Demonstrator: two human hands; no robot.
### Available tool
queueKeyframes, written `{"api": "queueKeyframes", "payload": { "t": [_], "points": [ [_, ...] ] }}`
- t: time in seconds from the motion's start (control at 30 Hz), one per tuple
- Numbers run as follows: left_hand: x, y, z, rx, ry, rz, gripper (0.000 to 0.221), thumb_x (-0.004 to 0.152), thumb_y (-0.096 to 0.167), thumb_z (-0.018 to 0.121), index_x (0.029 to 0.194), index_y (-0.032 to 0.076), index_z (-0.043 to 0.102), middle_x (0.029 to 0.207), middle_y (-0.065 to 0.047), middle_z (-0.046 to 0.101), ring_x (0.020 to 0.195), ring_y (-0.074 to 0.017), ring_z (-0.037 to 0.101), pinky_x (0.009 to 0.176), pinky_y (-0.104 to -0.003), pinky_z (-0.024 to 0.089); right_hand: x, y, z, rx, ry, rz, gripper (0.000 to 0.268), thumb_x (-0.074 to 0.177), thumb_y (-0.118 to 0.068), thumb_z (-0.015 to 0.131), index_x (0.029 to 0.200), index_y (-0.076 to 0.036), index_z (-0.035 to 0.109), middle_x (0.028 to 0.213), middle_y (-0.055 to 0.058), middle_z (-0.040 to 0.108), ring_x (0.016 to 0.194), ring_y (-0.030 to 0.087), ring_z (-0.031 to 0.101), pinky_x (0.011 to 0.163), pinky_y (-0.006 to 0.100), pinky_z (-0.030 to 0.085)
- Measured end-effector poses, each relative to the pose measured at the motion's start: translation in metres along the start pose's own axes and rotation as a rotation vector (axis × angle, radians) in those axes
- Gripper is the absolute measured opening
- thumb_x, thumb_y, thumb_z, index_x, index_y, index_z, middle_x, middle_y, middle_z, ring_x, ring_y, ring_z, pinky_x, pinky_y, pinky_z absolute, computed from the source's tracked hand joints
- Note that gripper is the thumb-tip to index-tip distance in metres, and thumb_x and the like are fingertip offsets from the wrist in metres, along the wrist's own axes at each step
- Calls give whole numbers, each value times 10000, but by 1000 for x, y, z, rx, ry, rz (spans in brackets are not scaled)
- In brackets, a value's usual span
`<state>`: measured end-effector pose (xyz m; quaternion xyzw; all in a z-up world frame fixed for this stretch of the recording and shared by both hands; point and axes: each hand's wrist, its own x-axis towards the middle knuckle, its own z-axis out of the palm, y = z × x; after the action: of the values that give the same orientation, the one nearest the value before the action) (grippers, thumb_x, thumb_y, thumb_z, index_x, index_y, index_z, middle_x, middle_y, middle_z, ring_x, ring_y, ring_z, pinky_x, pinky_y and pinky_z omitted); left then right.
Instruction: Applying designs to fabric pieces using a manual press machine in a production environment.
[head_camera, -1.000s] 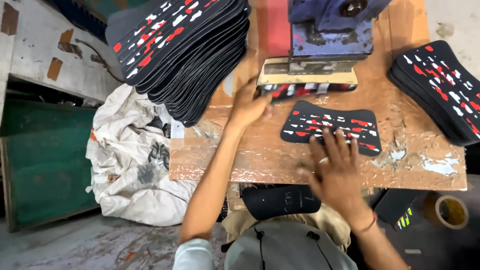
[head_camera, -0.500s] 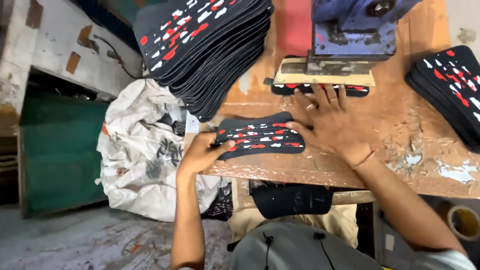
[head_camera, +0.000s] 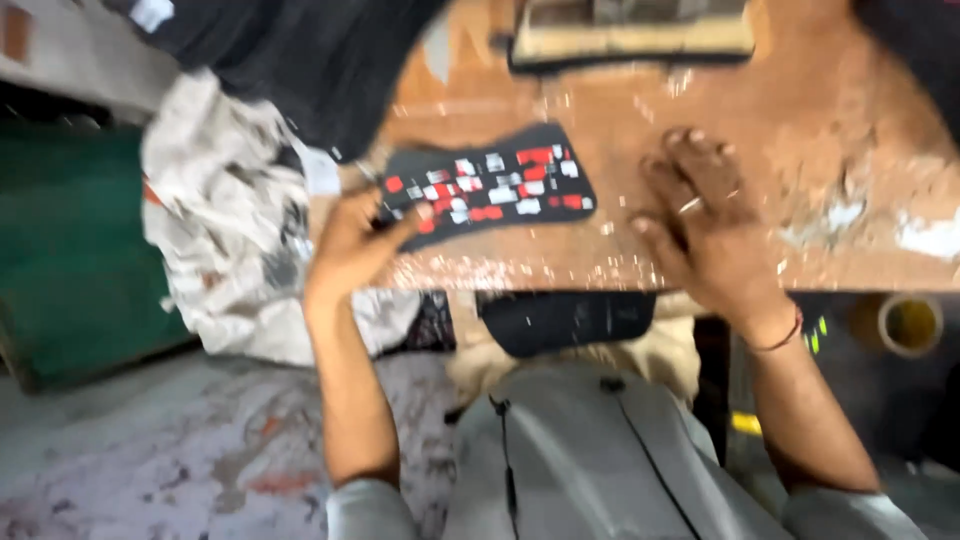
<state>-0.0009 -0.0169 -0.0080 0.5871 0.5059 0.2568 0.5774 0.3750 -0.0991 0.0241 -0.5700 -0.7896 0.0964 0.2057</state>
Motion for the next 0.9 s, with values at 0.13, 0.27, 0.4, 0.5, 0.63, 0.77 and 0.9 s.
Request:
{"api": "queueKeyframes", "payload": {
  "t": [0.13, 0.27, 0.4, 0.5, 0.63, 0.77, 0.9],
  "points": [
    [2, 9, -1, 18, -5, 32, 196, 992, 155, 732, 1108, -3, 727, 927, 26, 737, 827, -17, 612, 739, -226, 539, -11, -1, -1, 21, 73, 88, 433, 1003, -182, 730, 1395, -26, 632, 1556, 174, 539, 1506, 398, 471, 1291, 536, 346],
    [-4, 22, 5, 24, 35, 41, 213, 976, 161, 737, 1105, -8, 725, 933, 23, 740, 824, -10, 603, 725, -223, 534, -8, -5, 0, 7, 99, 110, 401, 1008, -172, 729, 1372, -24, 649, 1522, 174, 566, 1493, 389, 482, 1284, 531, 347],
    [-34, 29, 11, 113, 286, -9, 210, 978, 156, 753, 1109, -8, 732, 870, -16, 701, 772, -69, 580, 667, -272, 517, -20, 1, -8, 15, 108, 83, 389, 1009, -156, 736, 1363, -21, 650, 1499, 184, 577, 1473, 397, 499, 1286, 545, 355],
    [-35, 53, -27, 266, 608, 396, 189, 1029, 81, 768, 1134, -55, 691, 1013, -77, 698, 944, -123, 616, 854, -289, 531, -12, 31, -48, -68, 260, 56, 410, 960, -135, 743, 1340, -18, 644, 1416, 180, 604, 1414, 393, 530, 1233, 538, 391],
    [1, 159, -65, 78, 801, 721, 230, 1125, -2, 692, 1322, -85, 609, 1220, -101, 686, 1080, -135, 652, 1012, -271, 545, 14, 72, -108, -472, 466, 180, 541, 838, -161, 764, 1303, 74, 617, 1266, 268, 634, 1231, 450, 577, 1072, 571, 421],
    [36, 169, -92, -141, 723, 644, 454, 1046, 7, 746, 1425, -74, 509, 1281, -110, 654, 1041, -178, 680, 854, -387, 628, -12, 129, -77, -510, 328, 346, 210, 1088, -174, 685, 1213, -17, 621, 1202, 226, 667, 1068, 414, 598, 954, 485, 463],
    [12, 168, -50, 181, 878, 687, 683, 934, -12, 734, 1535, -5, 410, 1407, -144, 576, 1197, -224, 637, 932, -376, 582, -22, 54, -53, -140, 280, 347, 382, 888, -184, 666, 1246, -49, 679, 1194, 190, 677, 1097, 394, 654, 941, 494, 523]
  ]
}}
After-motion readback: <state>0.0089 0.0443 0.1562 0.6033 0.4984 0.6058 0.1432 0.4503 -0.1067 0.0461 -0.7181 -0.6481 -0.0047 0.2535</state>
